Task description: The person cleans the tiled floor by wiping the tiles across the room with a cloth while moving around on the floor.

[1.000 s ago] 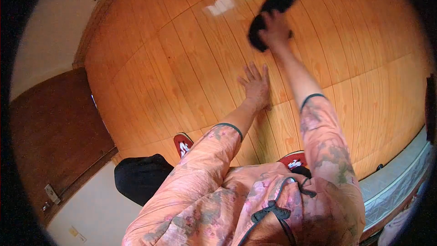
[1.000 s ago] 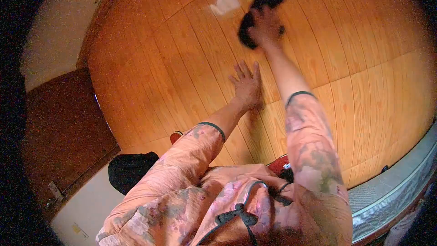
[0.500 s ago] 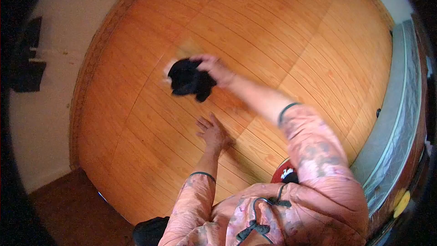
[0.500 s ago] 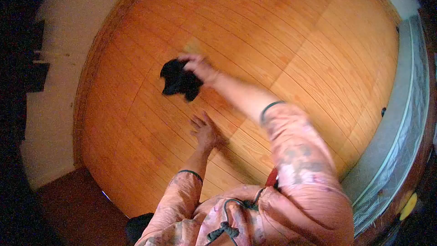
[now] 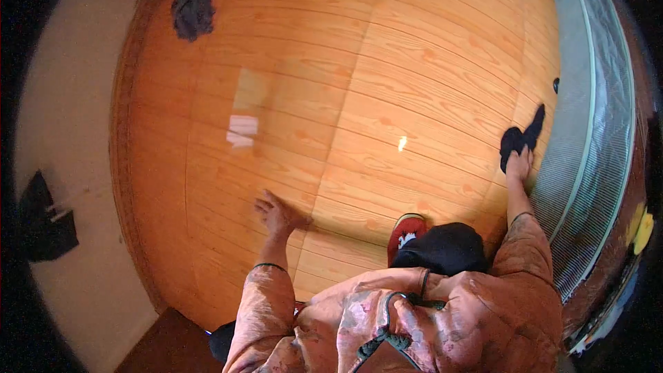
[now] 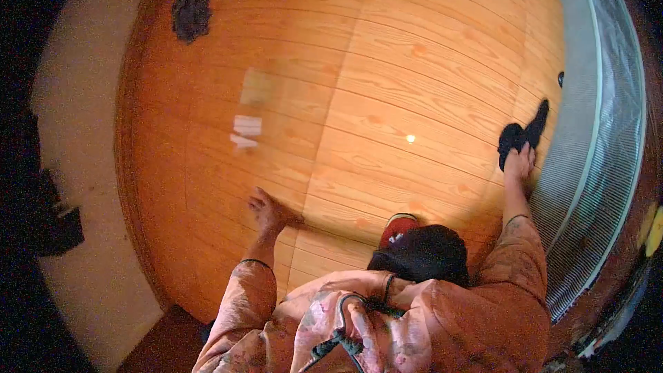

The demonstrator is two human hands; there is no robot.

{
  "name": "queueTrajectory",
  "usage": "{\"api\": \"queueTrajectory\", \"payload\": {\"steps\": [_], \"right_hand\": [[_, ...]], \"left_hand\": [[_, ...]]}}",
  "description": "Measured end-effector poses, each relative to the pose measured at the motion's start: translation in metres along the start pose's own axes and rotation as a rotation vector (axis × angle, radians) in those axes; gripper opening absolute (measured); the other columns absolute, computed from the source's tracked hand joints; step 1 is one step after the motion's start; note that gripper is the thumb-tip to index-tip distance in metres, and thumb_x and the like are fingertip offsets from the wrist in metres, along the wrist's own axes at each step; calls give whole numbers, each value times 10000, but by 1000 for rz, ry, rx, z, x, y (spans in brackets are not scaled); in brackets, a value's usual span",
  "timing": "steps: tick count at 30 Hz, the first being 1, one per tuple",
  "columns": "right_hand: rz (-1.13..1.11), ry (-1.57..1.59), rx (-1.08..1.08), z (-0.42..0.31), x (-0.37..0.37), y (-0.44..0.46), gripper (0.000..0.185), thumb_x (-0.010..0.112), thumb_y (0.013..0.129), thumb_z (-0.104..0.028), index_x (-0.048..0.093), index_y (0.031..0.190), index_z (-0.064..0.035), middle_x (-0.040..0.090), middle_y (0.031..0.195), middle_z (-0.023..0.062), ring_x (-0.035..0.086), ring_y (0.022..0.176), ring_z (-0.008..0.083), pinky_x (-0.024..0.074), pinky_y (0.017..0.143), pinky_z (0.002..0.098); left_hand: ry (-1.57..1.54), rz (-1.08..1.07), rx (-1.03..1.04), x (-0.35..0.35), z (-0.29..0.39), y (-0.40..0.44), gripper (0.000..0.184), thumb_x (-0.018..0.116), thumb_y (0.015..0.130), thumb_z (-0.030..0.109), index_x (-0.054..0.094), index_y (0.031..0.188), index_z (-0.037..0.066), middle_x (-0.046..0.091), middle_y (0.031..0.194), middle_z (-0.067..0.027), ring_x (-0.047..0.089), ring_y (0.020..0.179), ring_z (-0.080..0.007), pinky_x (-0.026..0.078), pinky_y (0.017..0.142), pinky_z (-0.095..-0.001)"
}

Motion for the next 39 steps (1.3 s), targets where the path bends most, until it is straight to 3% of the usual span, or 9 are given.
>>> {"api": "queueTrajectory", "payload": {"steps": [6,10,15,21,22,23,24,31,39], "right_hand": [[-168,214,745,27,-18,-10,523,498,875,-363,517,1310,-73,465,1374,219,475,1216,425,407,1016,466],[-77,72,349,-86,-39,71,586,544,825,-407,524,1261,-15,506,1331,210,500,1200,367,405,1019,461],[248,148,-277,-288,-31,88,642,599,756,-370,480,1300,-51,427,1358,187,378,1270,357,267,1068,535],[-87,541,-923,-476,-83,-42,557,715,614,-258,590,1100,-17,496,1183,196,441,1169,394,412,923,501],[192,671,-1002,-488,-75,-74,598,720,629,-276,579,1148,-14,488,1232,202,416,1213,412,386,975,512],[71,664,-1054,-497,-77,-98,634,714,655,-284,561,1209,-17,469,1306,205,376,1271,412,339,1039,526],[-46,639,-1153,-507,-71,-122,627,702,680,-283,554,1235,-30,435,1371,200,347,1307,398,295,1077,534],[-303,659,-1427,-457,-52,-157,472,582,744,-123,619,1214,-99,426,1403,174,341,1335,367,301,1097,491],[74,586,-717,-189,-59,1,603,677,611,-104,593,1208,-88,467,1344,205,446,1229,403,371,1023,496]], "left_hand": [[-12,53,68,6,-12,22,1191,854,650,325,24,1445,13,72,1464,-335,147,1334,-524,301,1081,-529],[-162,158,306,-27,82,28,1055,888,591,402,263,1347,13,288,1338,-244,355,1173,-446,381,1027,-463],[95,87,604,-63,303,-51,1267,894,537,468,118,1495,176,86,1493,-294,125,1357,-543,361,989,-635],[263,27,836,-44,323,-51,1279,871,567,485,84,1511,132,-7,1529,-310,19,1386,-561,296,1042,-640],[319,59,935,-41,324,-47,1283,868,571,487,78,1513,121,-13,1531,-313,14,1386,-562,283,1058,-630],[326,-53,792,-50,325,-53,1346,848,561,553,44,1519,57,37,1488,-401,-18,1418,-499,47,1157,-549],[374,-81,764,-54,329,-57,1341,848,564,551,45,1519,57,37,1488,-401,-14,1417,-502,50,1158,-546],[418,-119,677,-53,325,-51,1312,865,575,485,20,1531,179,-38,1527,-331,33,1405,-529,191,1147,-514],[408,-24,743,-68,331,-64,1257,886,560,427,112,1507,135,27,1481,-403,124,1328,-631,260,1094,-588]]}}
Point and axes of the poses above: each hand's wrist, its own y-axis towards the middle knuckle, its own x-axis out of the palm, z = x × y, the point moved 8 cm from there along y, towards the middle knuckle
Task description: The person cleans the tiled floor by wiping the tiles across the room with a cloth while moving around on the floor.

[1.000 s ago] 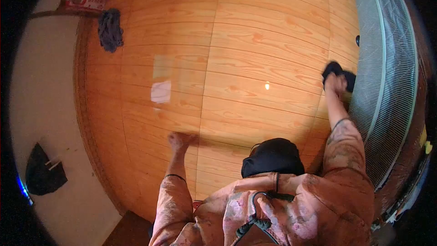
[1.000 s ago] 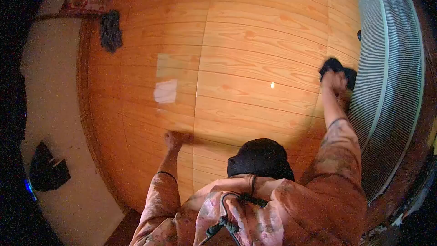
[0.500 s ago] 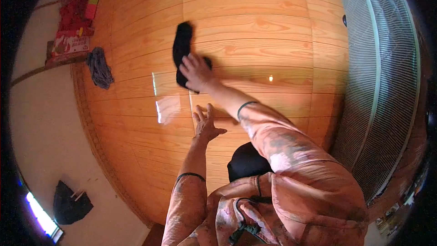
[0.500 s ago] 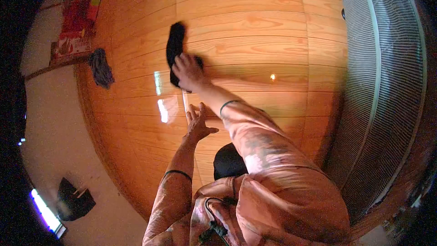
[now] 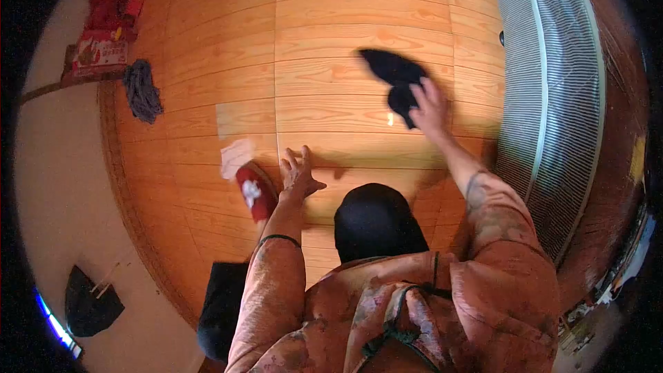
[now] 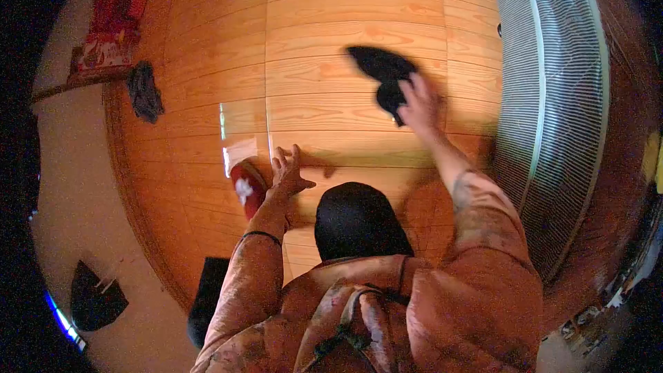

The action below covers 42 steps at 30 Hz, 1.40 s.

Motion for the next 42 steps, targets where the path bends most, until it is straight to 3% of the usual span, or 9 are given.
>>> {"api": "queueTrajectory", "payload": {"steps": [6,12,22,27,30,32,35,39,42], "right_hand": [[-158,-493,866,77,-87,-157,705,569,884,-391,321,1437,-29,316,1435,309,361,1292,479,309,1084,526],[3,-340,1497,101,-78,-221,745,524,910,-469,283,1456,-22,290,1463,303,331,1312,500,290,1075,580],[-112,-281,490,-31,76,2,777,633,801,-406,357,1414,-16,185,1508,308,135,1400,477,82,1116,612],[-92,31,81,-216,160,89,656,709,687,-321,548,1251,-27,315,1440,285,269,1335,490,223,1064,628],[-103,137,-157,-291,212,105,428,489,856,-196,568,1245,-35,346,1445,277,271,1341,499,152,1102,633],[-274,276,-271,-321,226,119,343,611,751,-136,630,1082,-49,464,1328,213,343,1295,436,322,1035,535],[-388,704,159,-305,218,152,249,603,768,-98,641,1011,-61,652,1037,158,616,985,318,483,865,433],[-281,1261,480,-204,156,164,294,642,759,-72,650,1050,-35,668,960,100,637,883,194,510,780,301],[-122,1194,599,-86,74,119,417,603,754,47,570,1163,-27,645,975,153,663,729,242,577,640,377]], "left_hand": [[-58,-85,-16,3,-2,1,1307,884,574,436,31,1520,142,-53,1486,-398,53,1338,-637,298,1062,-603],[-67,-128,-30,1,-1,-3,1326,886,580,431,-4,1520,140,-62,1491,-388,76,1327,-649,342,1048,-595],[-24,-82,-15,-4,4,-3,1259,871,591,418,60,1504,112,5,1472,-392,102,1298,-677,463,964,-552],[-11,-80,3,-2,2,-3,1251,864,610,430,60,1509,100,-5,1473,-404,100,1299,-678,427,996,-561],[42,-74,16,11,-1,2,1237,859,619,422,70,1513,91,-4,1469,-412,101,1294,-684,424,1003,-554],[68,-86,11,24,-7,10,1239,846,636,436,52,1519,84,-11,1473,-417,97,1302,-676,393,1024,-563],[27,-139,-15,11,-3,4,1231,843,643,432,49,1518,89,-10,1478,-410,90,1315,-663,390,1027,-562],[-39,-136,-32,8,-1,2,1259,842,649,442,-14,1522,140,-31,1475,-422,108,1341,-625,268,1087,-599],[27,-101,-8,5,0,0,1271,846,645,439,-23,1520,132,-40,1475,-422,101,1332,-640,300,1078,-584]]}}
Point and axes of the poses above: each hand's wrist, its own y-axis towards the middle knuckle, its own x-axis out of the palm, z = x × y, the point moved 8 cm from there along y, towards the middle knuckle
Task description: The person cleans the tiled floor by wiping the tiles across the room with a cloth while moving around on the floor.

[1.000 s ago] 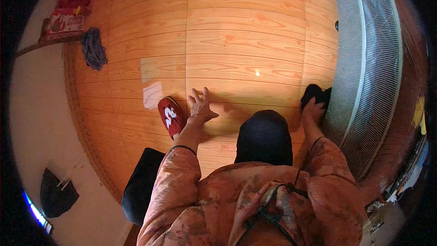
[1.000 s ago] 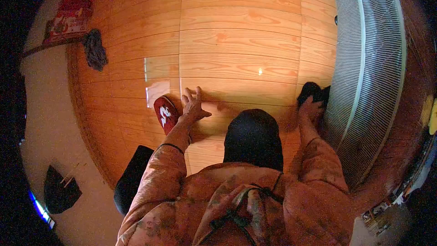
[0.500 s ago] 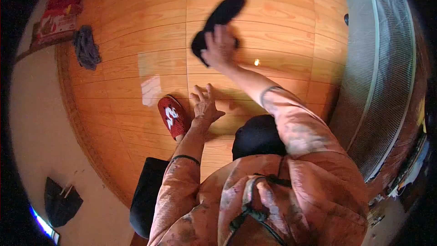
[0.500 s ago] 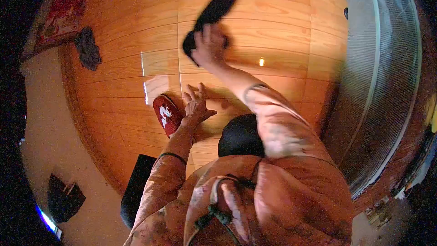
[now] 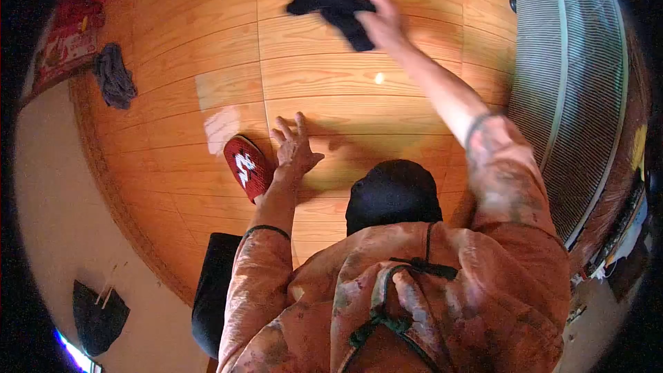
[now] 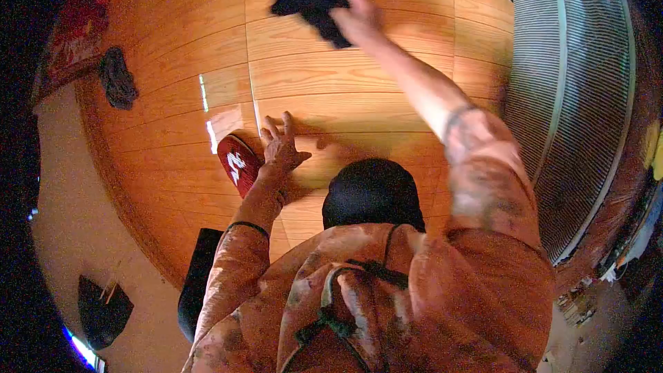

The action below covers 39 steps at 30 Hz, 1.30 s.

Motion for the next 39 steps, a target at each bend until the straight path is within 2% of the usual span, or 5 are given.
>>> {"api": "queueTrajectory", "payload": {"steps": [10,26,31,35,39], "right_hand": [[429,-1473,-147,94,-238,-235,654,598,737,-123,452,1370,-48,339,1439,269,341,1306,463,273,1100,539],[-340,-662,-602,77,192,-59,401,546,787,-40,611,1182,-39,557,1254,194,539,1124,375,411,995,443],[-273,114,-42,31,133,-32,426,489,817,-4,534,1241,5,611,1163,203,573,1107,274,453,958,382],[47,-620,-559,27,62,-71,485,559,841,-45,453,1314,-25,496,1307,267,481,1227,370,378,1041,456],[-426,-638,-349,64,63,-115,502,638,854,-227,496,1296,-38,439,1386,227,412,1294,387,319,1090,472]], "left_hand": [[-5,3,3,1,1,1,1248,849,645,422,7,1518,128,-25,1478,-412,108,1320,-652,373,1040,-570],[-98,3,5,-5,-5,-4,1163,829,657,409,86,1527,202,-26,1524,-333,115,1367,-583,414,1027,-531],[-132,207,33,1,-20,-2,912,720,787,383,193,1506,189,131,1526,-269,213,1364,-524,407,1018,-532],[-508,525,-93,6,-49,1,650,560,903,448,372,1416,96,460,1356,-199,434,1257,-386,393,995,-498],[-672,754,-97,-18,-51,10,700,577,884,514,391,1390,67,490,1290,-235,481,1182,-412,400,983,-471]]}}
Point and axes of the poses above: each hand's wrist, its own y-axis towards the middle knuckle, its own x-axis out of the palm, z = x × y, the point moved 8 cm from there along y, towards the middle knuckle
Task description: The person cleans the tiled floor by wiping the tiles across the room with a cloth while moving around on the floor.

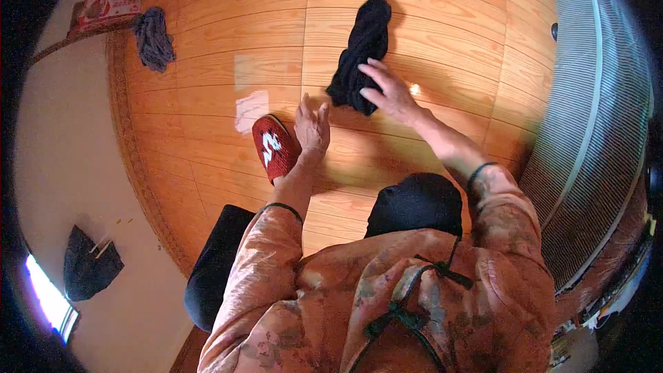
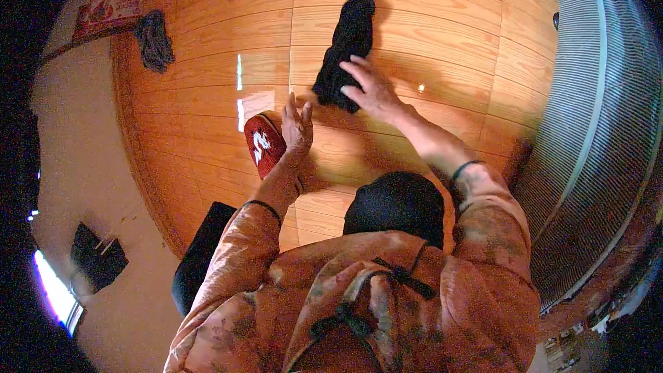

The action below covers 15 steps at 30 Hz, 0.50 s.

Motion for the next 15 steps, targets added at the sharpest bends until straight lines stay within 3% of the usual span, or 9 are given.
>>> {"api": "queueTrajectory", "payload": {"steps": [2,4,6,8,10,12,13,15], "right_hand": [[222,106,37,31,-36,-9,491,637,856,-260,520,1283,-48,436,1392,217,418,1295,372,291,1104,483],[449,-389,-2,56,-101,-26,521,634,857,-277,495,1316,-72,414,1410,204,379,1322,362,247,1122,496],[524,-740,309,85,-133,-49,599,645,849,-291,436,1360,-59,373,1445,190,315,1362,356,211,1135,502],[484,-866,268,85,-127,-59,652,648,845,-305,394,1384,-41,339,1472,176,269,1384,359,187,1140,514],[467,-949,239,89,-122,-56,684,649,844,-314,368,1397,-25,318,1489,166,245,1398,357,173,1144,519],[459,-995,241,91,-120,-58,694,647,846,-318,360,1398,-11,308,1497,160,243,1403,349,169,1147,518],[455,-984,246,94,-120,-58,686,641,851,-315,358,1401,-17,308,1496,163,240,1404,347,165,1148,520],[446,-988,241,92,-121,-57,681,634,857,-313,354,1402,-15,307,1496,163,239,1405,344,162,1149,517]], "left_hand": [[14,69,152,-5,30,10,767,616,847,539,371,1403,71,456,1327,-250,438,1228,-430,377,1007,-487],[106,-13,317,7,75,15,929,691,742,593,314,1452,128,345,1421,-278,316,1327,-455,303,1038,-586],[341,-165,427,35,120,12,1090,657,647,735,271,1487,160,223,1497,-287,228,1370,-484,257,1023,-672],[341,-146,520,61,139,17,1071,636,623,771,265,1496,274,130,1539,-272,124,1404,-499,195,980,-755],[442,-184,577,73,156,19,953,702,644,663,323,1462,353,139,1543,-247,128,1408,-483,211,995,-728],[495,-216,752,89,166,18,867,717,677,597,376,1435,350,161,1551,-194,151,1411,-454,216,1007,-714],[459,-190,811,88,169,20,787,717,691,563,441,1390,331,249,1525,-149,203,1398,-424,252,998,-685],[394,-150,810,81,152,38,742,726,688,545,482,1350,317,307,1489,-140,239,1380,-410,282,987,-651]]}}
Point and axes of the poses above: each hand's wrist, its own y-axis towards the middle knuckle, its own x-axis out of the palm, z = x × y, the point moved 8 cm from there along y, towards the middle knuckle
